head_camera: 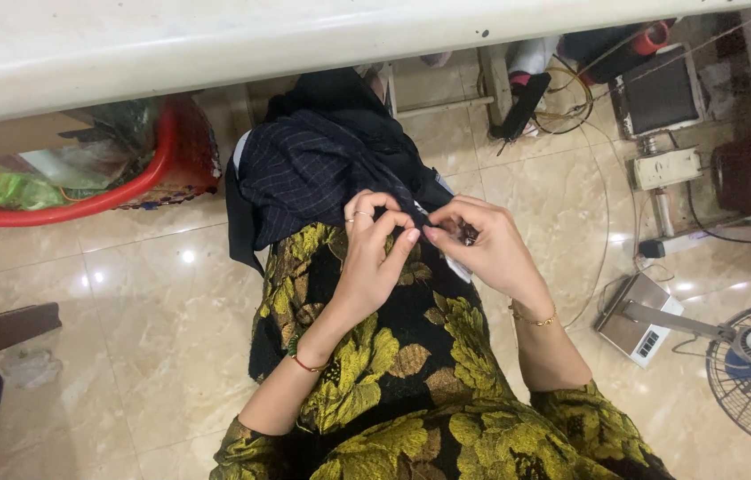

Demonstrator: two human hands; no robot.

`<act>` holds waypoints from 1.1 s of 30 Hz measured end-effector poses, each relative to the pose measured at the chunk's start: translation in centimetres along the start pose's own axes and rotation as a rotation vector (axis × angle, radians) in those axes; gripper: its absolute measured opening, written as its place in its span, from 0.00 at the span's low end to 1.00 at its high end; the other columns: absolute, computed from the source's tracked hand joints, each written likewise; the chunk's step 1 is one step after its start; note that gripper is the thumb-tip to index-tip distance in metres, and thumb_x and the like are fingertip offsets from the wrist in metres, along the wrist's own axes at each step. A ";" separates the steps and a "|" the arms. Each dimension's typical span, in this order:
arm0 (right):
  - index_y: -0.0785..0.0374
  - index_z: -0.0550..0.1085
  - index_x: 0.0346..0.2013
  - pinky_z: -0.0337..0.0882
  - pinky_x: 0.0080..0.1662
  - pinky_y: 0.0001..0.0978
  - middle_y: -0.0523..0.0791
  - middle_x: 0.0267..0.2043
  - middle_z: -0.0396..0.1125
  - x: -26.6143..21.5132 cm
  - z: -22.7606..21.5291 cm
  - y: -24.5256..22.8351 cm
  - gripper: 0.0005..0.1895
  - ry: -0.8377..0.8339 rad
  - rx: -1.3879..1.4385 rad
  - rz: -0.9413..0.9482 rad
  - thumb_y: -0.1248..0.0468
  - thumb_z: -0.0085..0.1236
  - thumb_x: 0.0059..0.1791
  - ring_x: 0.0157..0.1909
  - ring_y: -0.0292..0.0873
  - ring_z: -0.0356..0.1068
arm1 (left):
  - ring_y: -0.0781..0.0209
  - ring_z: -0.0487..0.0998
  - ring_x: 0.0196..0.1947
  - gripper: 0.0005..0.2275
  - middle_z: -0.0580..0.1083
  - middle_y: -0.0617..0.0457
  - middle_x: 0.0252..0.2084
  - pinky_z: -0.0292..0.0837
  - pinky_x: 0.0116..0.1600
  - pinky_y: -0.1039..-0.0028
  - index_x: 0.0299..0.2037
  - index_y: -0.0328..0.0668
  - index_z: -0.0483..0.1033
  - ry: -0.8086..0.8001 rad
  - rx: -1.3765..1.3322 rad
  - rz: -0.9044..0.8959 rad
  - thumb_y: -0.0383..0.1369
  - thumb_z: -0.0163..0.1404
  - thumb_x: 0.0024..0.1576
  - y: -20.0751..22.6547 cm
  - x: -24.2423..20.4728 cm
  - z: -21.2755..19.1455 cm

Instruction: Trimming loose threads from a dark-colored garment using a small hand tool

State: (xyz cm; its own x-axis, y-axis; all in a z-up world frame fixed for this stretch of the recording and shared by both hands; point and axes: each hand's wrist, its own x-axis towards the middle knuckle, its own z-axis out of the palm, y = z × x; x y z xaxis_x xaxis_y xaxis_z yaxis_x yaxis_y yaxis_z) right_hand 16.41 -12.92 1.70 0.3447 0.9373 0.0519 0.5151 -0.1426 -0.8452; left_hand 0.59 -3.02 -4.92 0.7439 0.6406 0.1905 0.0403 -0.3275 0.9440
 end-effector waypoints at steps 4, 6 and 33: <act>0.63 0.79 0.36 0.66 0.35 0.32 0.44 0.25 0.66 -0.1 0.9 1.6 0.07 0.022 -0.002 0.035 0.72 0.65 0.44 0.30 0.39 0.65 | 0.39 0.55 0.64 0.04 0.61 0.49 0.49 0.48 0.69 0.48 0.38 0.43 0.71 0.009 0.013 0.008 0.32 0.51 0.63 -0.2 -0.1 0.4; 0.62 0.79 0.38 0.66 0.35 0.31 0.42 0.23 0.66 -0.3 1.3 2.6 0.08 0.031 0.066 0.128 0.72 0.62 0.45 0.29 0.37 0.64 | 0.41 0.55 0.63 0.04 0.62 0.50 0.48 0.48 0.69 0.49 0.37 0.43 0.70 0.021 -0.001 0.007 0.32 0.50 0.63 -0.2 0.0 0.4; 0.63 0.74 0.44 0.69 0.47 0.38 0.48 0.41 0.69 -0.9 3.8 3.2 0.14 0.104 0.249 -0.028 0.63 0.68 0.48 0.44 0.45 0.69 | 0.52 0.59 0.54 0.11 0.65 0.55 0.48 0.50 0.54 0.63 0.32 0.45 0.67 0.079 0.525 0.090 0.39 0.48 0.63 1.0 -0.1 -0.3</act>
State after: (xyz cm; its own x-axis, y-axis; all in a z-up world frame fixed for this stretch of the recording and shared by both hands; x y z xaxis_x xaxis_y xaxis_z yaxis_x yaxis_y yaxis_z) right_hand 14.77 -12.96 -3.05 0.4185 0.9002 0.1205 0.3208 -0.0224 -0.9469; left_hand 0.42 -3.20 -3.94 0.7080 0.6380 0.3029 0.3223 -0.6735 0.6652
